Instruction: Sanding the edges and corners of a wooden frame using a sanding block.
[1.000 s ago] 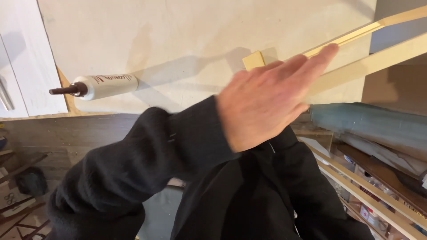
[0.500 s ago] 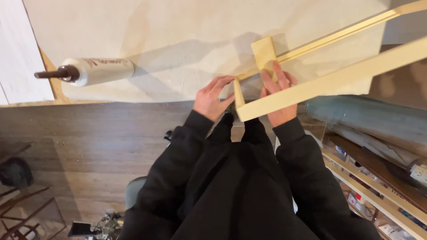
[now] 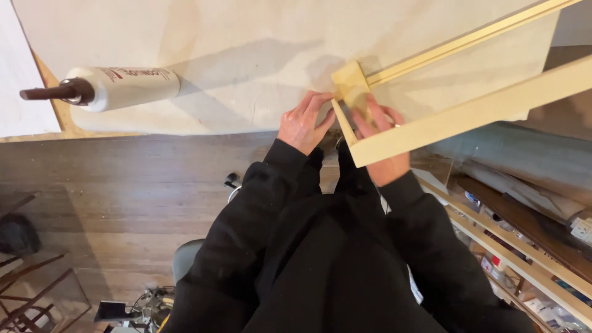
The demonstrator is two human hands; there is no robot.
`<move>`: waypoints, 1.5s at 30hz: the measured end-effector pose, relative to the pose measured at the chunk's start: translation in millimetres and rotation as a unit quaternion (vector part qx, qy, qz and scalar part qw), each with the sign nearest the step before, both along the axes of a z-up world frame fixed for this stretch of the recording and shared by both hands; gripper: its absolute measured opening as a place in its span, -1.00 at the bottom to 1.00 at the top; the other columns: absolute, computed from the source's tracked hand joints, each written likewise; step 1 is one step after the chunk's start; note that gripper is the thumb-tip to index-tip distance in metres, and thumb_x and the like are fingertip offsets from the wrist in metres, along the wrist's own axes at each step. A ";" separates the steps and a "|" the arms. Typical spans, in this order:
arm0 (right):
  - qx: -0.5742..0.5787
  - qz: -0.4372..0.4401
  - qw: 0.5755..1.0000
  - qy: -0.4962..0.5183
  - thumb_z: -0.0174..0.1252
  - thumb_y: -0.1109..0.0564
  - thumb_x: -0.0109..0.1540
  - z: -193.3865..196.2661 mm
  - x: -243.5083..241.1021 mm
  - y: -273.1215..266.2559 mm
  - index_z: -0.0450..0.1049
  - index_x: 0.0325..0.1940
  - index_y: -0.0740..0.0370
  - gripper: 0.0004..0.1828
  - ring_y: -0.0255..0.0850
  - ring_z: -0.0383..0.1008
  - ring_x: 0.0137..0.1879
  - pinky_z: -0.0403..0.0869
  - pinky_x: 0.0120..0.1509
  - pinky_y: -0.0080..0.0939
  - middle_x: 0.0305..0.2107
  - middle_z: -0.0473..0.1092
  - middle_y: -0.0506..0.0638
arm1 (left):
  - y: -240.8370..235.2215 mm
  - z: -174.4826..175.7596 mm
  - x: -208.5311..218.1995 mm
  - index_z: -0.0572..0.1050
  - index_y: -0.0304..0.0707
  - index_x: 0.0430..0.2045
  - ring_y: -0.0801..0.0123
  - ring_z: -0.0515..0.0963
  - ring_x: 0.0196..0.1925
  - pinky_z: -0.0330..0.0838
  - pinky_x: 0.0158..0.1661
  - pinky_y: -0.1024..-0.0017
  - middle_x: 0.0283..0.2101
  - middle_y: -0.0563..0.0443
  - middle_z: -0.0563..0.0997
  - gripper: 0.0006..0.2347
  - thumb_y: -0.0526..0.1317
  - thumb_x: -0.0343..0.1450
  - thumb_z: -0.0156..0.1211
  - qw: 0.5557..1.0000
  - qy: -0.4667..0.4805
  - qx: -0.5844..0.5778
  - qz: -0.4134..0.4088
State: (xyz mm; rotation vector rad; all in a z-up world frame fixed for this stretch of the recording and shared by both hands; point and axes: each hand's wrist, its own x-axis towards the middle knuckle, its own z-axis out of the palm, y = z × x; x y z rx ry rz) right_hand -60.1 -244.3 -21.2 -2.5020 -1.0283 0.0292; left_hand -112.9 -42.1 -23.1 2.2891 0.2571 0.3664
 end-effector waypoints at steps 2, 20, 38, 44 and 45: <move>-0.021 -0.009 1.000 0.005 0.25 0.20 0.26 -3.1 10.5 -22.3 0.53 0.34 0.04 -0.48 0.12 0.32 0.35 0.42 0.40 0.10 0.43 0.26 -0.01 | 0.5 -2.3 -4.2 0.49 -0.17 -0.10 0.16 0.68 -0.27 0.57 -0.33 0.31 -0.12 0.07 0.61 -0.77 -0.29 0.41 0.35 1.000 0.017 -0.007 -0.002; 0.068 -0.094 0.984 0.138 0.26 0.16 0.35 -2.7 -0.9 -12.9 0.52 0.34 0.19 -0.56 0.05 0.45 0.20 0.43 0.31 0.04 0.25 0.41 0.03 | 0.5 -2.1 -3.4 0.48 -0.12 -0.07 0.15 0.68 -0.29 0.58 -0.33 0.30 -0.14 0.10 0.60 -0.74 -0.28 0.40 0.35 1.000 0.021 -0.018 -0.003; 0.008 0.013 0.999 0.048 0.22 0.23 0.22 18.8 -5.6 -5.7 0.54 0.25 0.07 -0.52 0.13 0.37 0.24 0.43 0.30 0.07 0.34 0.33 0.04 | -0.1 -4.5 -3.4 0.50 -0.14 -0.12 0.16 0.67 -0.29 0.56 -0.37 0.29 -0.16 0.09 0.60 -0.76 -0.27 0.38 0.38 1.000 0.029 -0.013 0.003; 0.000 -0.006 1.000 -0.016 0.17 0.24 0.12 20.0 9.3 19.8 0.55 0.30 0.21 -0.39 0.14 0.37 0.21 0.40 0.30 0.08 0.38 0.30 0.12 | -2.1 0.2 -2.8 0.50 -0.14 -0.12 0.15 0.65 -0.34 0.57 -0.33 0.27 -0.16 0.09 0.61 -0.77 -0.25 0.40 0.39 0.998 0.060 -0.008 0.004; -0.002 -0.012 1.000 -0.020 0.17 0.24 0.12 20.1 4.2 13.6 0.55 0.30 0.21 -0.39 0.14 0.37 0.21 0.40 0.30 0.08 0.38 0.30 0.12 | -2.1 -1.6 -1.9 0.50 -0.14 -0.12 0.15 0.65 -0.34 0.57 -0.33 0.27 -0.16 0.09 0.61 -0.77 -0.25 0.40 0.39 0.998 0.056 -0.010 -0.003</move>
